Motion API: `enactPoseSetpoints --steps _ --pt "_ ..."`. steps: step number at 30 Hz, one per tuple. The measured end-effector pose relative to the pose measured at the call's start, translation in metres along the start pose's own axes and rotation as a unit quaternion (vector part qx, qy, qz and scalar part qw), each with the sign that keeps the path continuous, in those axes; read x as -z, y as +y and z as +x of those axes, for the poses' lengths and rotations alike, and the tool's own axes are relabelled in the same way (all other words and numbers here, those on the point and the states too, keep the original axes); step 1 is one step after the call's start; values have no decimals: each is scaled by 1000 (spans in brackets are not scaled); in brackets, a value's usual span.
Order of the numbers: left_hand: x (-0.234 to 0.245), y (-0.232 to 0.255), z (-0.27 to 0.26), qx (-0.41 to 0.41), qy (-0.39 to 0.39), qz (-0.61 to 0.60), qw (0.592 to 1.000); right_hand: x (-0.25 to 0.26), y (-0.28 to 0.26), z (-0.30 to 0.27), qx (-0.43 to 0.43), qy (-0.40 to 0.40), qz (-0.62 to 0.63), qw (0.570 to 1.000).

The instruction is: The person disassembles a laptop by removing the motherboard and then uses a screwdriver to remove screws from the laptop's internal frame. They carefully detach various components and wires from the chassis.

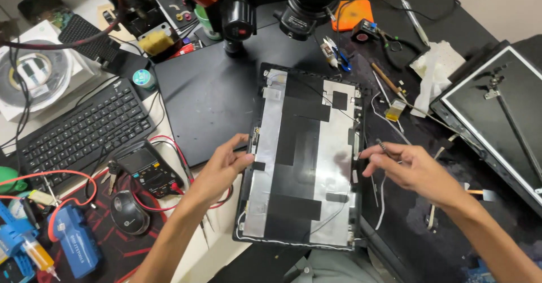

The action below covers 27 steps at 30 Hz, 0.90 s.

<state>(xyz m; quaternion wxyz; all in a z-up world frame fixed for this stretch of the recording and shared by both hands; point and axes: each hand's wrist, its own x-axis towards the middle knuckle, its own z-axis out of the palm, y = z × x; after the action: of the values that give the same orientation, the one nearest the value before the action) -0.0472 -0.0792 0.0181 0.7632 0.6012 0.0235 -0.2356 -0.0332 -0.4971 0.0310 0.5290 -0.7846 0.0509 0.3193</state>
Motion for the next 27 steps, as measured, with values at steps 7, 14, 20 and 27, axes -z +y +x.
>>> enactPoseSetpoints --steps 7,14,20,27 --pt "15 -1 57 -53 -18 117 992 -20 -26 -38 81 67 -60 993" --pt "19 2 79 55 100 41 993 -14 -6 -34 100 109 -27 989" --pt "22 5 76 33 108 6 994 -31 -15 -22 98 114 -97 984" --pt "24 12 95 30 148 -12 988 -57 -41 -17 73 153 -196 966"
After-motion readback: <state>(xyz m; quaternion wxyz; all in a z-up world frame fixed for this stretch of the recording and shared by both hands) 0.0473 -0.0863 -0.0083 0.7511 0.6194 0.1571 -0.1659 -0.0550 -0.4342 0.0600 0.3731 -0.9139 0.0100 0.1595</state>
